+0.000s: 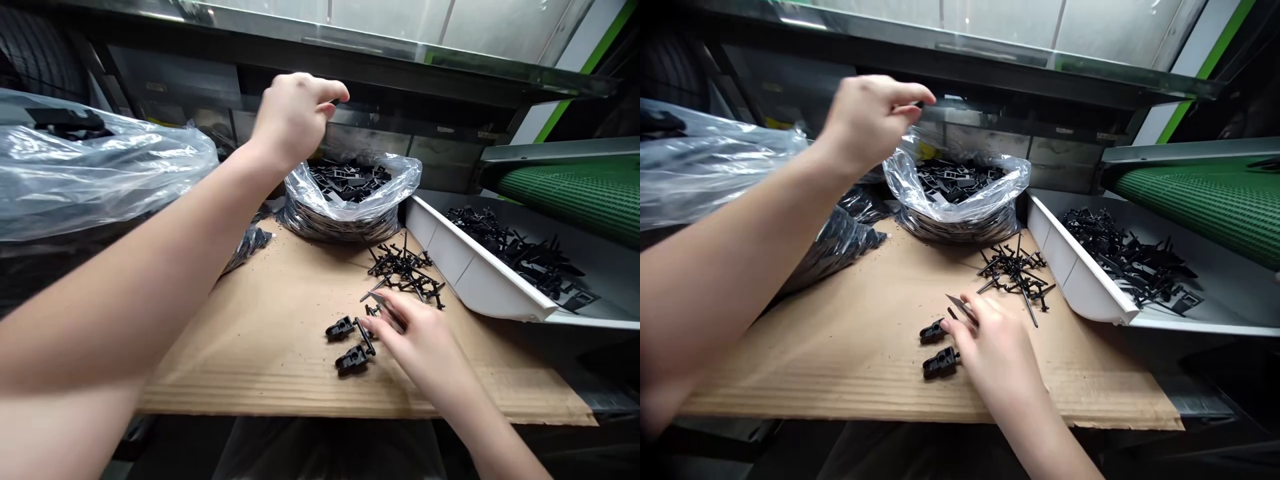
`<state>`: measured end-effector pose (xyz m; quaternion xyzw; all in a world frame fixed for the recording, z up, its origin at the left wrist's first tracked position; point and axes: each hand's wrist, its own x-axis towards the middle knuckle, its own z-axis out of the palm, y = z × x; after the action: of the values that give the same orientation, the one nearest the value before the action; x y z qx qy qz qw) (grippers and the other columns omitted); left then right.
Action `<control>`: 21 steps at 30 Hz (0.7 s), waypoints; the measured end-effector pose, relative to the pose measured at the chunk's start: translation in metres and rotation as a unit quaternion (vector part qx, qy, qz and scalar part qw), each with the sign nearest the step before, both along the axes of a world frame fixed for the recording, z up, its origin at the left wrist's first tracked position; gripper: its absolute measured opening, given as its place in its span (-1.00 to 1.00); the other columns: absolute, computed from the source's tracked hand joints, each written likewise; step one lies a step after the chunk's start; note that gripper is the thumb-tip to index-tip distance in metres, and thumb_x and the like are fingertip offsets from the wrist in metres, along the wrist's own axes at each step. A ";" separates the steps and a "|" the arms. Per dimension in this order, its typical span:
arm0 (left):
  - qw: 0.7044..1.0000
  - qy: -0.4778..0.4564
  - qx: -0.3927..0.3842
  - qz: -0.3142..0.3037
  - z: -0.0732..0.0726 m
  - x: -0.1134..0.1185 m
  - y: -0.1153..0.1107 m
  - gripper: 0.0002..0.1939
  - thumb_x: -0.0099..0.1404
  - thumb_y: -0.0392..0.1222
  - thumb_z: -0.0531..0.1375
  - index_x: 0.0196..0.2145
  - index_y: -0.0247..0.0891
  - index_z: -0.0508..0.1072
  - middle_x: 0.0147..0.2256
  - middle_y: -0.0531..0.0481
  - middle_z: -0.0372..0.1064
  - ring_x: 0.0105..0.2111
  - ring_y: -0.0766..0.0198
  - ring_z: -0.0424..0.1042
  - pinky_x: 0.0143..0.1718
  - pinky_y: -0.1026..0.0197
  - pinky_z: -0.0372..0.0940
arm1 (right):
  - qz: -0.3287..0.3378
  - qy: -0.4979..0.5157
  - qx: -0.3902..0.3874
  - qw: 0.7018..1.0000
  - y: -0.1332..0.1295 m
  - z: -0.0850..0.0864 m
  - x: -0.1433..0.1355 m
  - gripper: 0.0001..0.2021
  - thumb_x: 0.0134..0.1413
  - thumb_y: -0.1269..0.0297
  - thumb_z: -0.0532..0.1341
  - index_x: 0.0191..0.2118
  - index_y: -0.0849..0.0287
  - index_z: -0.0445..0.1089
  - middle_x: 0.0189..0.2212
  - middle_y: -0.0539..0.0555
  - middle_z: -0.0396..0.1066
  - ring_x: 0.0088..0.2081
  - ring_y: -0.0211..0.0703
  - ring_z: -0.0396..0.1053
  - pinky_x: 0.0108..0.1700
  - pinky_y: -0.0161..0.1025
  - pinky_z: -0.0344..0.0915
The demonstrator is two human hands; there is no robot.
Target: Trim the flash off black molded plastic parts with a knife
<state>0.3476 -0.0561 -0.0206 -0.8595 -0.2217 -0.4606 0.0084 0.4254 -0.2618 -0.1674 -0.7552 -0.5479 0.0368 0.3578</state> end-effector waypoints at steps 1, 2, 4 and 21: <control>1.000 0.020 -0.002 0.015 0.009 0.013 0.012 -0.68 0.20 -0.24 0.15 -0.08 -0.39 0.35 -0.06 -0.14 0.35 -0.04 0.18 0.30 0.00 -0.01 0.15 | 0.009 -0.017 0.003 1.000 0.007 0.000 -0.003 -0.88 -0.02 0.29 0.15 -0.35 0.16 0.41 -0.54 -0.01 0.37 -0.47 -0.22 0.31 -0.41 -0.34 0.16; 0.999 0.032 -0.005 0.029 0.013 0.021 0.019 -0.62 0.20 -0.22 0.13 -0.04 -0.46 0.30 0.00 -0.14 0.28 0.02 0.16 0.23 0.03 0.03 0.09 | 0.016 -0.034 0.006 0.999 0.012 -0.001 -0.005 -0.88 0.01 0.32 0.12 -0.44 0.17 0.39 -0.55 0.00 0.36 -0.47 -0.21 0.30 -0.40 -0.33 0.15; 0.998 0.043 -0.006 0.054 0.006 0.020 0.018 -0.57 0.25 -0.17 -0.04 -0.06 -0.61 0.27 0.08 -0.16 0.15 0.09 0.05 0.07 0.02 0.02 0.04 | 0.030 -0.062 0.015 0.998 0.016 -0.005 -0.008 -0.79 0.04 0.37 0.07 -0.57 0.18 0.32 -0.57 0.02 0.34 -0.47 -0.19 0.29 -0.40 -0.31 0.11; 0.964 0.218 -0.135 -0.065 -0.196 -0.079 -0.130 -0.76 0.23 -0.19 0.08 -0.18 -0.19 0.46 -0.02 -0.18 0.31 -0.03 -0.03 0.30 -0.05 -0.22 0.17 | 0.051 0.203 -0.059 0.976 0.017 0.001 0.018 -0.83 0.07 0.32 0.05 -0.49 0.22 0.24 -0.70 -0.09 0.23 -0.67 -0.36 0.21 -0.64 -0.40 0.07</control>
<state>0.2683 -0.1859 -0.2170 -0.9449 -0.2178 -0.2275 -0.0894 0.4431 -0.2452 -0.1668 -0.7230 -0.4985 0.2391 0.4142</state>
